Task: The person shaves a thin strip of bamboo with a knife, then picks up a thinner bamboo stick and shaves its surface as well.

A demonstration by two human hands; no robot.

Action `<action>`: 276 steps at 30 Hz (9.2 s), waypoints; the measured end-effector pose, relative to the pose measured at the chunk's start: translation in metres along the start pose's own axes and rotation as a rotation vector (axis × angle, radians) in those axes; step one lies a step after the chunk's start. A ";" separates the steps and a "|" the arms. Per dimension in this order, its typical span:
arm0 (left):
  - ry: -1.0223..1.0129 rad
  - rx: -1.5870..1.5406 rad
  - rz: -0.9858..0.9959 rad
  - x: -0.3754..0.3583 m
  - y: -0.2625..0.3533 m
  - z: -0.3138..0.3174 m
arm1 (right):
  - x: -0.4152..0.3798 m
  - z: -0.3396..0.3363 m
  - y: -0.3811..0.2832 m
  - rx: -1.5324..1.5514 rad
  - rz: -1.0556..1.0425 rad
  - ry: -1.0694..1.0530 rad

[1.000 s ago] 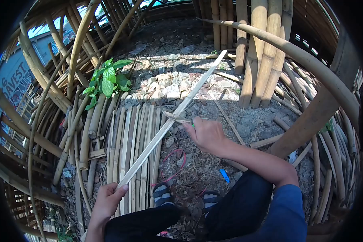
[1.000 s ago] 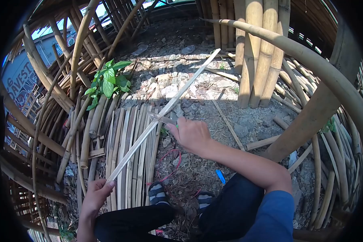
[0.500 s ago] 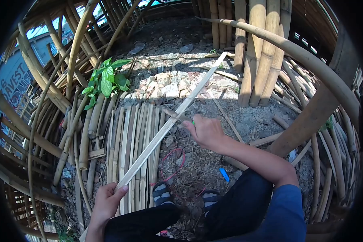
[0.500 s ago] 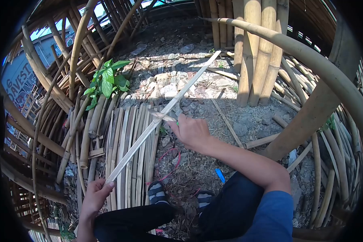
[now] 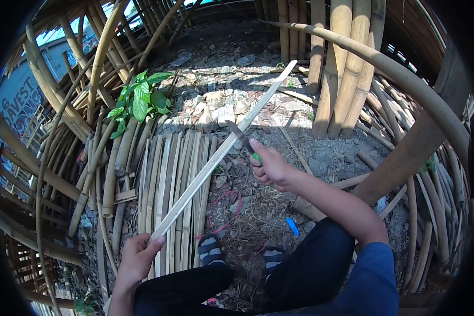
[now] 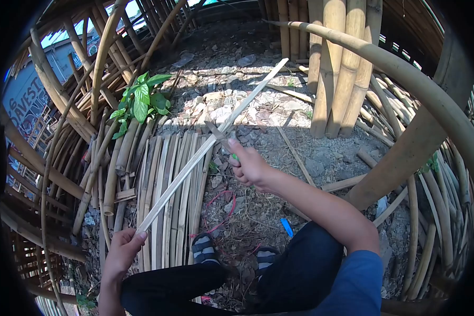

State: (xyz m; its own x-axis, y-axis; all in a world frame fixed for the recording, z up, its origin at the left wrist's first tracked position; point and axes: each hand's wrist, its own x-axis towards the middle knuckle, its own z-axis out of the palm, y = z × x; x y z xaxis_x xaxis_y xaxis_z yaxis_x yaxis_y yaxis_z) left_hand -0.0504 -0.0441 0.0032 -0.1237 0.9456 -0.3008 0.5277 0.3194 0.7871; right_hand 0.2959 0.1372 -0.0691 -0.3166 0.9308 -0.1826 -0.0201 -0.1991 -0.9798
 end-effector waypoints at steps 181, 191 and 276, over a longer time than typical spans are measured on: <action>-0.051 -0.095 0.214 0.031 0.057 -0.003 | -0.053 0.122 -0.027 -0.943 -0.760 0.144; -0.038 -0.094 0.174 0.026 0.053 -0.009 | -0.035 0.101 -0.030 -1.081 -0.927 0.257; 0.073 0.049 0.189 -0.005 0.023 -0.018 | -0.031 0.003 -0.060 -1.179 -0.515 0.636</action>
State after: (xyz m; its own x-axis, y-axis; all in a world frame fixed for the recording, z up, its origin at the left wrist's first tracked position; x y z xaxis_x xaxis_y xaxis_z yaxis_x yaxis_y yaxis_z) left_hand -0.0524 -0.0408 0.0325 -0.0783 0.9910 -0.1090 0.5875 0.1342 0.7980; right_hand 0.3041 0.1191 -0.0041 -0.0392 0.8590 0.5105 0.8833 0.2687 -0.3842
